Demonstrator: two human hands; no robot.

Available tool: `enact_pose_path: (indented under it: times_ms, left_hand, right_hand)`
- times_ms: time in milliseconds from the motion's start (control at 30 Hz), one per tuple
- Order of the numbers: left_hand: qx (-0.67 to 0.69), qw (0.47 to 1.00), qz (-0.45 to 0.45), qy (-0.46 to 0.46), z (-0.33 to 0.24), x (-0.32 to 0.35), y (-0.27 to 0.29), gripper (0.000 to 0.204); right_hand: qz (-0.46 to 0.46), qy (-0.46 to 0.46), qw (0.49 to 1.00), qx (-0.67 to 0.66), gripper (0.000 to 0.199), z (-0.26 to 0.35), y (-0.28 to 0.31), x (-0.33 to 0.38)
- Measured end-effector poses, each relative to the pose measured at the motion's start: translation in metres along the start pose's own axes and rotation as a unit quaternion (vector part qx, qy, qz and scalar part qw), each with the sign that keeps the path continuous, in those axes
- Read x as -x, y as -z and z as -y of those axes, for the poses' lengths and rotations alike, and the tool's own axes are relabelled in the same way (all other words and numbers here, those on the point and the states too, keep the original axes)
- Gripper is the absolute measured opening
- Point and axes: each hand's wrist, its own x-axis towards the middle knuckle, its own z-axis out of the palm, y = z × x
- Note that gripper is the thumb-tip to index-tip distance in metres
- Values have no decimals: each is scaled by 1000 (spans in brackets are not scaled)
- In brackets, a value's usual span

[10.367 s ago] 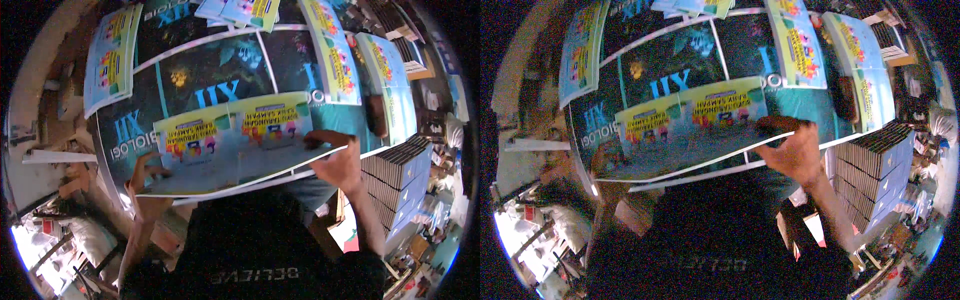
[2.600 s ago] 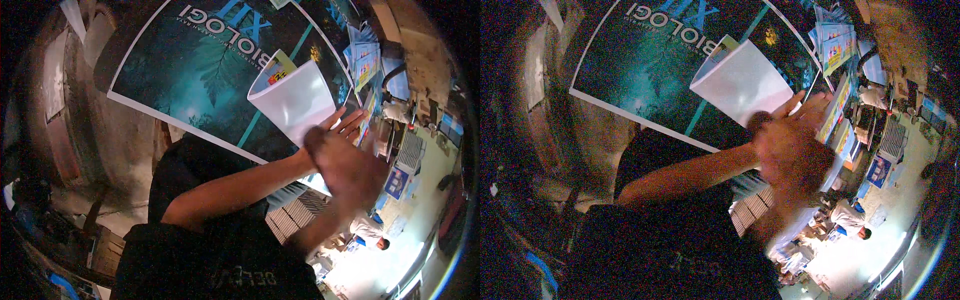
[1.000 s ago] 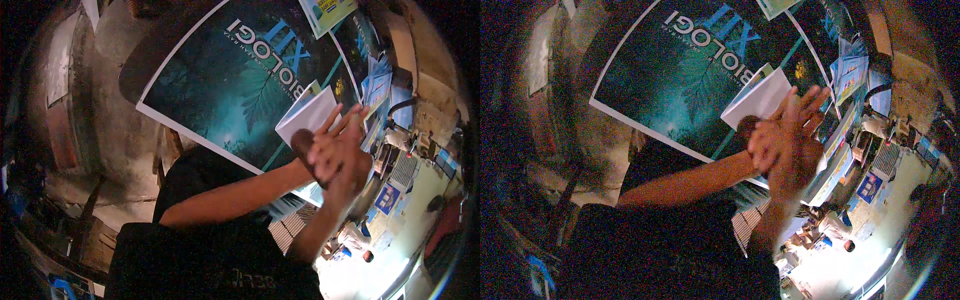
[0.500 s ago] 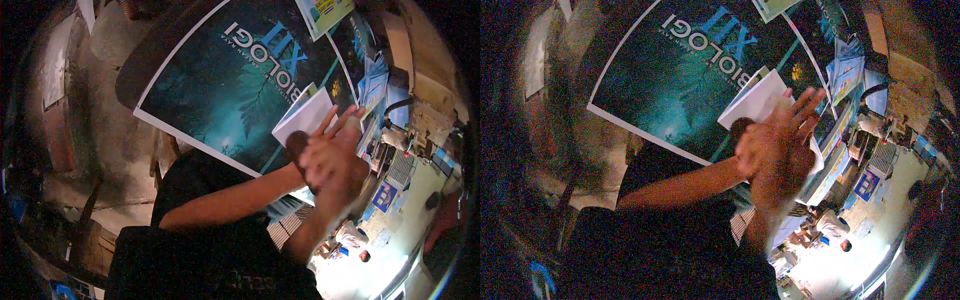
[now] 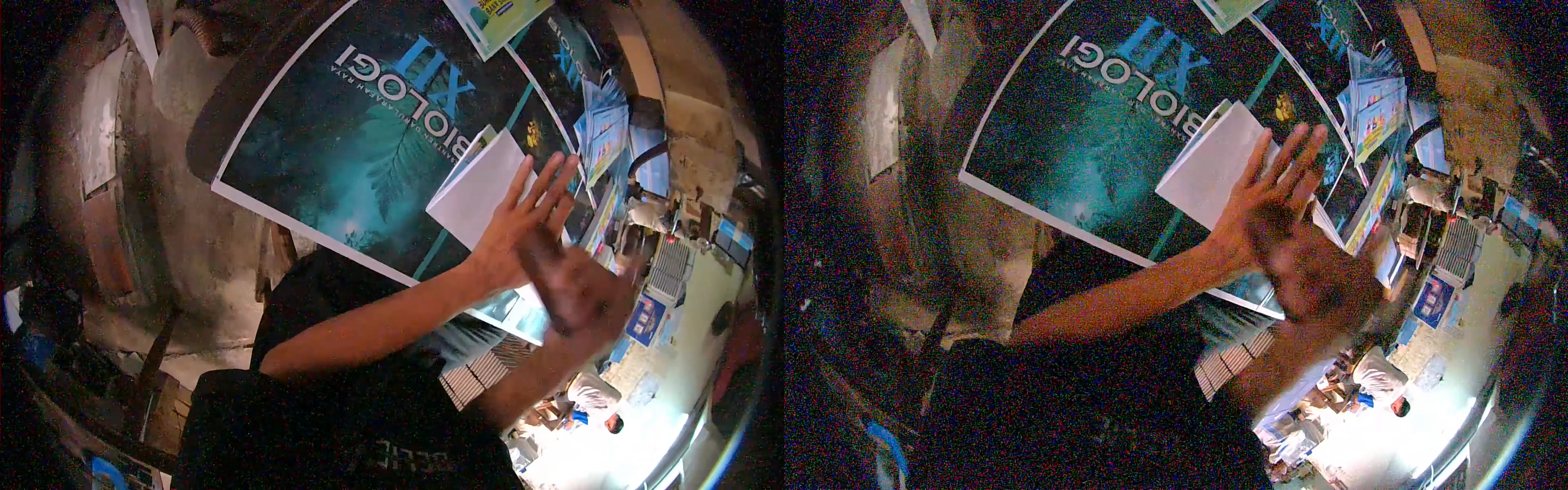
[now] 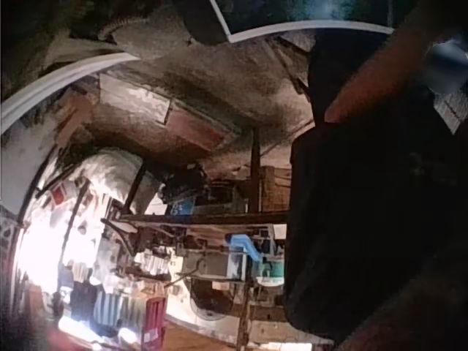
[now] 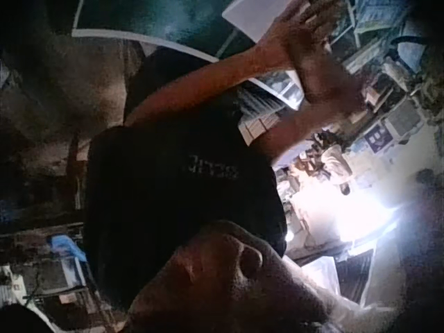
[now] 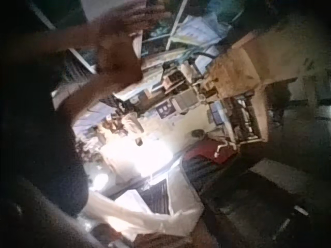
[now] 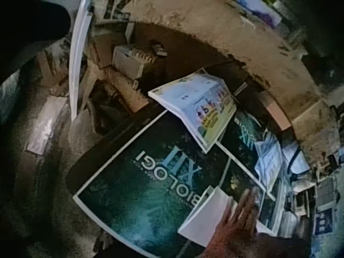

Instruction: The person folds printed paper sheets and covers into booklets by hand, presses the folded creases with a wooden tool, and stacks them on the table.

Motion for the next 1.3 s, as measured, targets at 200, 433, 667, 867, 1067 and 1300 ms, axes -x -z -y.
enact_pose_path:
  times_ms: [200, 433, 667, 867, 1067, 1300]
  left_hand:
    - [-222, 971, 77, 37, -4, 2, -11, 63]
    - [-268, 957, 99, 51, -8, -4, -32, 70]
    - [-272, 959, 74, 17, 0, 7, -26, 73]
    - [-243, 969, 49, 7, -15, 0, 42, 93]
    - [-98, 983, 97, 121, 11, 5, 129, 91]
    - [-208, 959, 194, 4, 11, 13, 139, 33]
  right_hand:
    - [-136, -63, 984, -91, 21, -61, 132, 9]
    - [-65, -71, 983, 157, 73, -196, 257, 24]
    - [-273, -133, 953, -16, 22, -213, 212, 23]
    - [-241, 144, 939, 198, 41, -144, 159, 58]
    - [-32, -23, 992, 117, 81, -152, 105, 64]
    - [-36, -38, 998, 42, 38, -159, 124, 62]
